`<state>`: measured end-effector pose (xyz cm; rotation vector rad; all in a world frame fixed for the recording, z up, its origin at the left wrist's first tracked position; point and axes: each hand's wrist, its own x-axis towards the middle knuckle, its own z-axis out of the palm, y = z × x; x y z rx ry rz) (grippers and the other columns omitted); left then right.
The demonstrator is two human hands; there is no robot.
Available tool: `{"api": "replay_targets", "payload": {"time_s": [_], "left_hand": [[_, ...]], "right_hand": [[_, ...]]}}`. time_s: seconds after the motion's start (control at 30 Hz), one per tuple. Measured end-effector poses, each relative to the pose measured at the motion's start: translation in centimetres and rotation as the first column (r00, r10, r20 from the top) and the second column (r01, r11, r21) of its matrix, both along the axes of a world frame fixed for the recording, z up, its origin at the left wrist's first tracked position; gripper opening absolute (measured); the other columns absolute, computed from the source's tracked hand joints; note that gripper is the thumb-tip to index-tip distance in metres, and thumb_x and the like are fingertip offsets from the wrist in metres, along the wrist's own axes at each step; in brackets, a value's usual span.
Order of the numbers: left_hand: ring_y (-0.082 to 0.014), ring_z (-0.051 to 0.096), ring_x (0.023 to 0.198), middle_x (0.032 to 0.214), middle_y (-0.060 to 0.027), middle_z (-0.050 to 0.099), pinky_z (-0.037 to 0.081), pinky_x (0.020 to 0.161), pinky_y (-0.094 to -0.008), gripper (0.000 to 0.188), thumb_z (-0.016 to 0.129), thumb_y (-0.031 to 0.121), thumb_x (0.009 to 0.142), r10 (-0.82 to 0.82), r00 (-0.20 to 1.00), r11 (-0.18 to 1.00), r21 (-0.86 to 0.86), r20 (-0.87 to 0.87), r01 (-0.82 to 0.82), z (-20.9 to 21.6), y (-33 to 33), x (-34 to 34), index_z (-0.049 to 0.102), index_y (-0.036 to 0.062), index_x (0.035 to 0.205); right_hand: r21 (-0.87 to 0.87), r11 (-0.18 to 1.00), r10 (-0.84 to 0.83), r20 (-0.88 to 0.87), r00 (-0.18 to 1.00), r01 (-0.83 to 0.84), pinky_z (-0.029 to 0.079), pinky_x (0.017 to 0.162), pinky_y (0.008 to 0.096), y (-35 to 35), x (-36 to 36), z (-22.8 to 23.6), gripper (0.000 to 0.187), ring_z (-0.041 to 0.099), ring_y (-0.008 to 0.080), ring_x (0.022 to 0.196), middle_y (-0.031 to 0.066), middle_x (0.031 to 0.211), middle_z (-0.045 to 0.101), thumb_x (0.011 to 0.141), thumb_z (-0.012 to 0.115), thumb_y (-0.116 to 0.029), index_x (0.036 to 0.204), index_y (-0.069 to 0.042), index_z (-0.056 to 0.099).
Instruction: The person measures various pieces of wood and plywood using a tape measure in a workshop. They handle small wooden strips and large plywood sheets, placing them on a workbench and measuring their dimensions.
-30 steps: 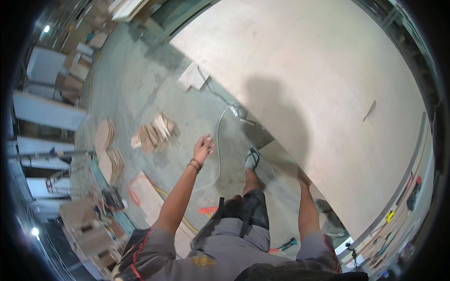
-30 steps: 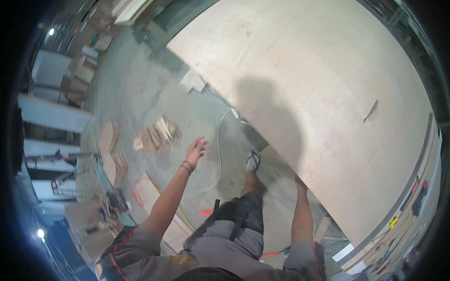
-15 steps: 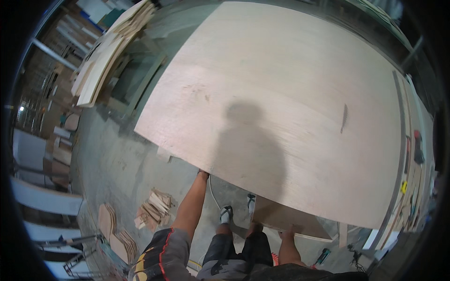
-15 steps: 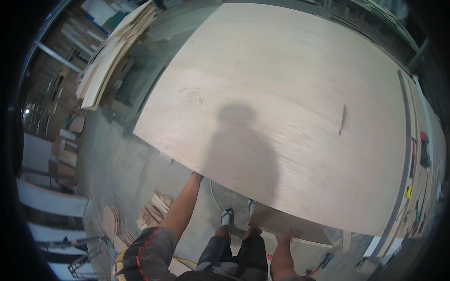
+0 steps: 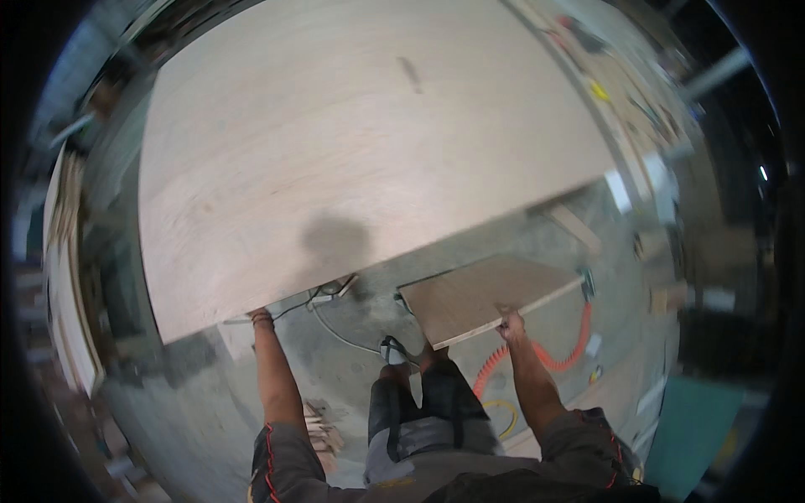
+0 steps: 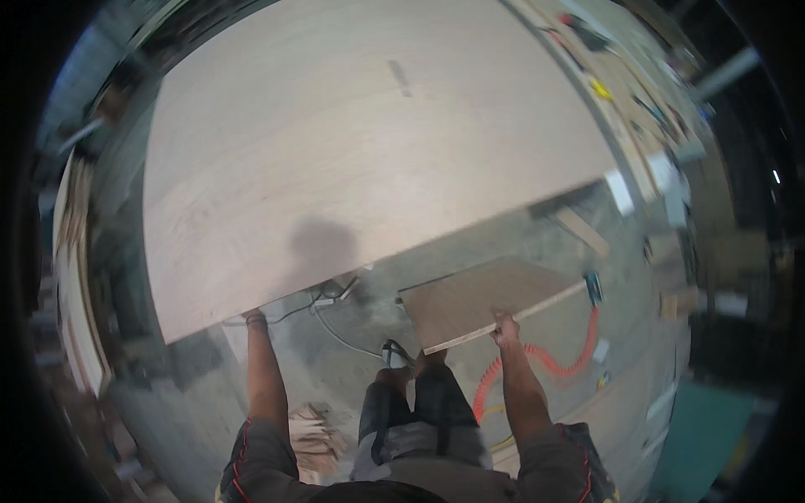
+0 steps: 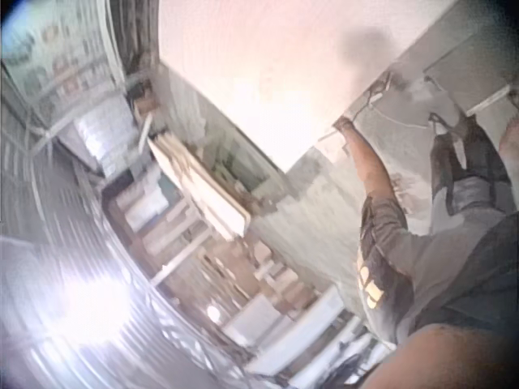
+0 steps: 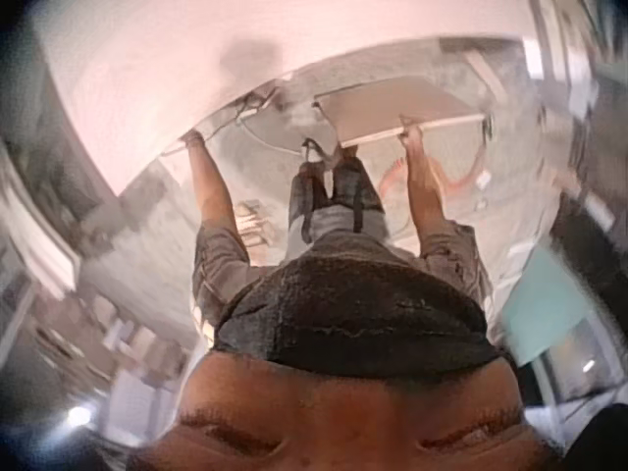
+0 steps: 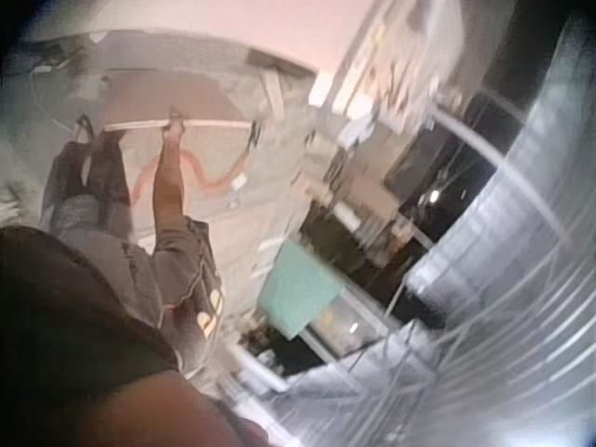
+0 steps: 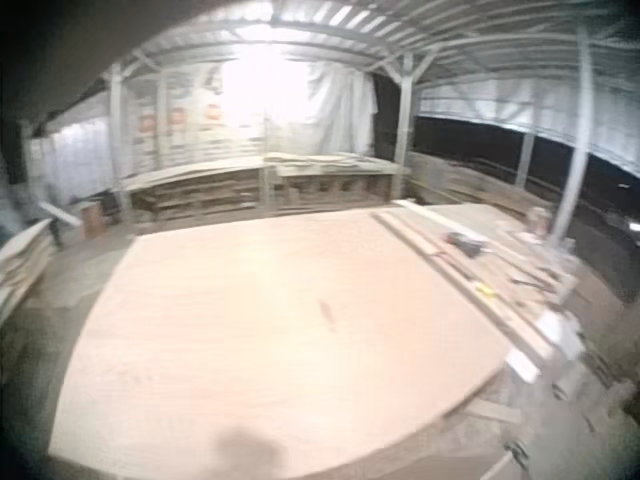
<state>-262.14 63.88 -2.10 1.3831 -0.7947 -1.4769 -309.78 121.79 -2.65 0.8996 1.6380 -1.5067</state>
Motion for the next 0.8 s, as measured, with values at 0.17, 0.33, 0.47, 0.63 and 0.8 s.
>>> {"api": "replay_targets", "payload": {"time_s": [0.17, 0.33, 0.47, 0.63, 0.8], "left_hand": [[-0.0280, 0.059, 0.111, 0.127, -0.0119, 0.061, 0.050, 0.087, -0.0407, 0.048, 0.056, 0.034, 0.093, 0.019, 1.000, 0.999, 0.048, -0.001, -0.019, 1.9, -1.6, 1.8, 0.052, 0.0058, 0.132], [-0.0283, 0.059, 0.111, 0.126, -0.0118, 0.061, 0.050, 0.087, -0.0414, 0.048, 0.056, 0.034, 0.093, 0.049, 0.999, 0.994, 0.097, 0.001, -0.048, 2.0, -2.6, 2.6, 0.053, 0.0060, 0.132], [-0.0286, 0.059, 0.110, 0.126, -0.0117, 0.061, 0.050, 0.086, -0.0419, 0.048, 0.055, 0.035, 0.093, 0.121, 0.992, 0.986, 0.114, 0.029, -0.124, 1.2, -3.0, 3.8, 0.053, 0.0061, 0.131], [-0.0271, 0.059, 0.095, 0.109, -0.0062, 0.062, 0.049, 0.072, -0.0435, 0.039, 0.045, 0.034, 0.092, -0.101, 0.994, 0.944, 0.320, 0.040, 0.083, -0.5, 1.9, 3.8, 0.057, 0.0105, 0.120], [-0.0355, 0.057, 0.115, 0.131, -0.0199, 0.054, 0.049, 0.094, -0.0500, 0.059, 0.052, 0.050, 0.095, -0.661, 0.498, 0.311, 0.399, -0.561, 0.863, 9.4, 28.5, -7.8, 0.043, 0.0109, 0.138]], "right_hand": [[-0.230, 0.966, -0.158, -0.155, 0.975, 0.119, 0.057, 0.079, 0.0520, 5.9, 4.4, 11.9, 0.020, 0.066, 0.0310, 0.086, 0.0122, 0.093, 0.065, 0.081, 0.057, -0.007, 0.099, -0.002, 0.063], [-0.202, 0.967, -0.213, -0.300, 0.930, 0.156, 0.055, 0.076, 0.0438, 12.1, 9.9, 26.8, 0.020, 0.064, 0.0263, 0.082, 0.0123, 0.089, 0.064, 0.072, 0.059, -0.006, 0.091, -0.001, 0.063], [-0.110, 0.968, -0.251, -0.456, 0.854, 0.226, 0.053, 0.080, 0.0403, 14.3, 14.9, 38.7, 0.020, 0.062, 0.0242, 0.084, 0.0094, 0.085, 0.061, 0.068, 0.060, -0.009, 0.087, -0.003, 0.060], [-0.127, 0.960, -0.277, -0.568, 0.775, 0.250, 0.053, 0.085, 0.0367, 16.3, 19.8, 51.0, 0.034, 0.062, 0.0229, 0.089, 0.0105, 0.095, 0.061, 0.069, 0.061, -0.011, 0.101, 0.001, 0.059], [-0.219, 0.931, -0.362, -0.659, 0.659, 0.293, 0.055, 0.084, 0.0365, 16.8, 23.3, 60.3, 0.037, 0.065, 0.0233, 0.089, 0.0119, 0.094, 0.062, 0.071, 0.061, -0.010, 0.104, 0.005, 0.058]]}}
